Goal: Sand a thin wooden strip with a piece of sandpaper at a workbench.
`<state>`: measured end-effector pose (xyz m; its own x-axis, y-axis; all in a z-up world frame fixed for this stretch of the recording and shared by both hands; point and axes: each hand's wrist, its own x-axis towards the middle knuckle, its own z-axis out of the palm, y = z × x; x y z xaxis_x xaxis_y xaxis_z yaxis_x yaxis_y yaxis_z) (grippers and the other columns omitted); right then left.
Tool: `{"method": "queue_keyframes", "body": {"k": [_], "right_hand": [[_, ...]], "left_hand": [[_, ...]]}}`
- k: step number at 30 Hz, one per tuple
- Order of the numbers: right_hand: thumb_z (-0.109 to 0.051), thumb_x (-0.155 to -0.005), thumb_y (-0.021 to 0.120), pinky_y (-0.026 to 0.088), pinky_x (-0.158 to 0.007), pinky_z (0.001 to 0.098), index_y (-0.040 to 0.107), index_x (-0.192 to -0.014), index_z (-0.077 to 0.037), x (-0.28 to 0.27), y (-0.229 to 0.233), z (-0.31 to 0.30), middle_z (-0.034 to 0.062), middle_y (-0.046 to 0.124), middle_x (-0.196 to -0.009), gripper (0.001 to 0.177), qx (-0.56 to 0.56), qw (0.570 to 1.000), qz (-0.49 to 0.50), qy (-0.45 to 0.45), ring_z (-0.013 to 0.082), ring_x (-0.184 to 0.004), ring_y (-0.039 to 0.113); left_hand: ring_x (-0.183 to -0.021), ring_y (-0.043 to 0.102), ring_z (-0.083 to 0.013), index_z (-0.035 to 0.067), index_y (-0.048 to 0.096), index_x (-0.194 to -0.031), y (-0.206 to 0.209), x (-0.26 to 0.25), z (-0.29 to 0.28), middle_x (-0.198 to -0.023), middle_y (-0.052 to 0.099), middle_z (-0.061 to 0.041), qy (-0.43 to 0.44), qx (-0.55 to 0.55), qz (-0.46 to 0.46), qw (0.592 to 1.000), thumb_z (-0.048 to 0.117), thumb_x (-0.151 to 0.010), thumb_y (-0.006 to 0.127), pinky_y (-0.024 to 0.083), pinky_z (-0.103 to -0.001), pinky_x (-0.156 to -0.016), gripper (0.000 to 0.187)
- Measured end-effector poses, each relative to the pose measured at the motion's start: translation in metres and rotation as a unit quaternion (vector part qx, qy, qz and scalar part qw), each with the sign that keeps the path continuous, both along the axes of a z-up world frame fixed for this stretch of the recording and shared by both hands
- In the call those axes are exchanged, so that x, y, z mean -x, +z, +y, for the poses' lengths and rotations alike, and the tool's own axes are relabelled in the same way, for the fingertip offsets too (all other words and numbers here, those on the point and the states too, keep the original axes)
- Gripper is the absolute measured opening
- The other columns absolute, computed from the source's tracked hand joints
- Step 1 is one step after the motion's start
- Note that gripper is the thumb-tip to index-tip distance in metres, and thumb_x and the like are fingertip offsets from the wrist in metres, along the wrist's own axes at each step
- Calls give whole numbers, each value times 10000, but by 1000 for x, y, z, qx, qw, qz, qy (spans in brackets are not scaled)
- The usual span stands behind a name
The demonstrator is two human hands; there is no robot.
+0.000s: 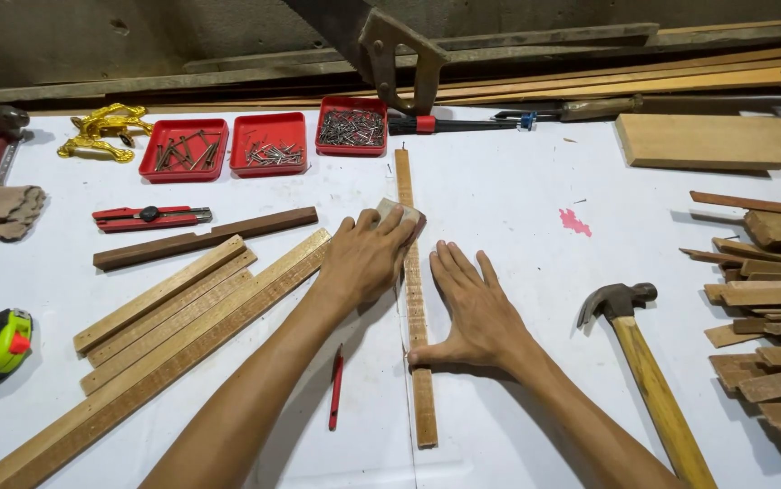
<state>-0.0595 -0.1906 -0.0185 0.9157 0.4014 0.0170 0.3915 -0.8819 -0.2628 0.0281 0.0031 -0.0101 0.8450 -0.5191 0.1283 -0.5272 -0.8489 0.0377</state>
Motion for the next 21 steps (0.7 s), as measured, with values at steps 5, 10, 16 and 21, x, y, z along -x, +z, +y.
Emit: {"method": "queue_keyframes", "body": {"k": [5,10,16,21], "right_hand": [[-976,-435,671,57,-1232,498,229,-1512,96,1,-6,-2,249,204,-1622,1583,-11,1000,-13,5,322,-1526,127],[-962,-446,693,77,-1235,505,254,-1507,98,0,-10,-4,248,231,-1616,1563,-8,999,-43,9,325,-1523,150],[-862,-449,766,124,-1229,531,380,-1518,-32,5,-13,-5,212,274,-1622,1407,-73,994,-75,14,318,-1518,221],[-821,-532,776,198,-1228,536,488,-1452,-112,22,-10,-5,162,342,-1599,1197,-48,996,-71,-34,331,-1496,297]], "left_hand": [[-1235,558,-266,255,536,-1425,-2,5,1,-1505,515,-15,2,11,13,1000,350,-997,463,492,-412,-933,445],[-1230,554,-284,231,514,-1451,10,55,5,-1514,498,-39,-7,12,17,1000,332,-1020,456,492,-423,-909,447],[-1311,487,-349,171,445,-1508,17,125,7,-1560,437,-104,-21,-26,35,999,510,-878,522,467,-438,-908,719],[-1318,480,-285,227,450,-1469,18,147,13,-1560,427,-77,-7,17,64,998,428,-1023,442,454,-419,-942,489]]}}
